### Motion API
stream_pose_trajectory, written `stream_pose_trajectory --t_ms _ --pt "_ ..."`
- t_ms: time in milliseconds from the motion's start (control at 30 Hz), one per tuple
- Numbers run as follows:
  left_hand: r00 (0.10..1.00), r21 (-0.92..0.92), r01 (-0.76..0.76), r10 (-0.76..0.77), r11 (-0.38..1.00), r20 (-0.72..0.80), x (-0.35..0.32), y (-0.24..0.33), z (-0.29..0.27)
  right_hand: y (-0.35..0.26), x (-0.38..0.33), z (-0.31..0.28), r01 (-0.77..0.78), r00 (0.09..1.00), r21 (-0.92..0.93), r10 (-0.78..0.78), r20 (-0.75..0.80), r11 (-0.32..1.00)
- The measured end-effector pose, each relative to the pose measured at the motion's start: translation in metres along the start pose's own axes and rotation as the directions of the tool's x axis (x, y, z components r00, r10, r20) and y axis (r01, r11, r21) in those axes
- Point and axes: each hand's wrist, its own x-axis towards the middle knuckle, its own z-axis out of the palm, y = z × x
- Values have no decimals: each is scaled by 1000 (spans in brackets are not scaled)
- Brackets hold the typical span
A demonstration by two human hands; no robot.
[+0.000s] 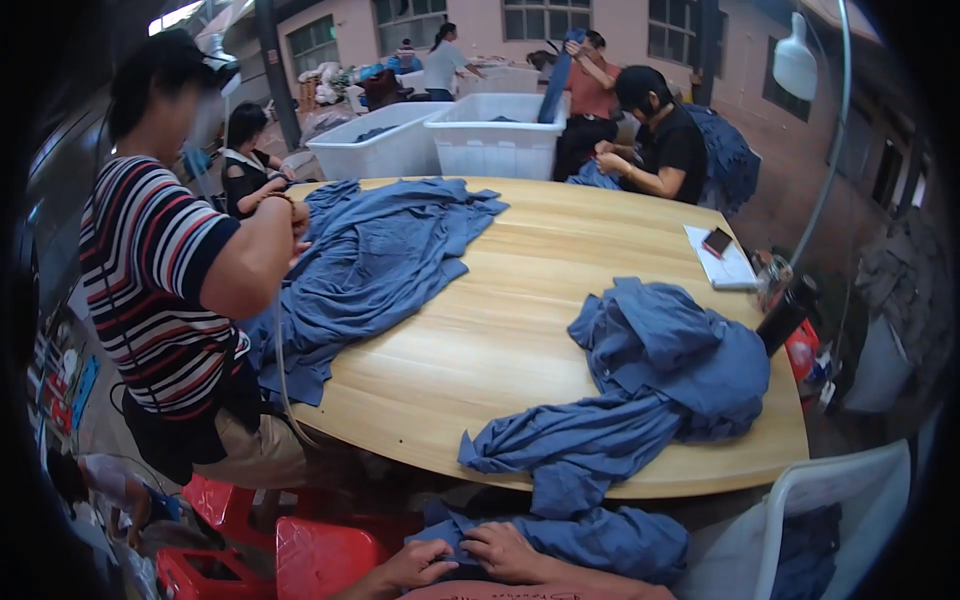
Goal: Inspecting and sorting blue fabric garments in a factory setting.
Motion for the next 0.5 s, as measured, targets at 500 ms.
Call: stream_pose_trajectory --t_ms 500 --pt "957 -467 211 -278 859 -79 -25 8 2 3 -43 -49 -212 922 -719 379 77 662"
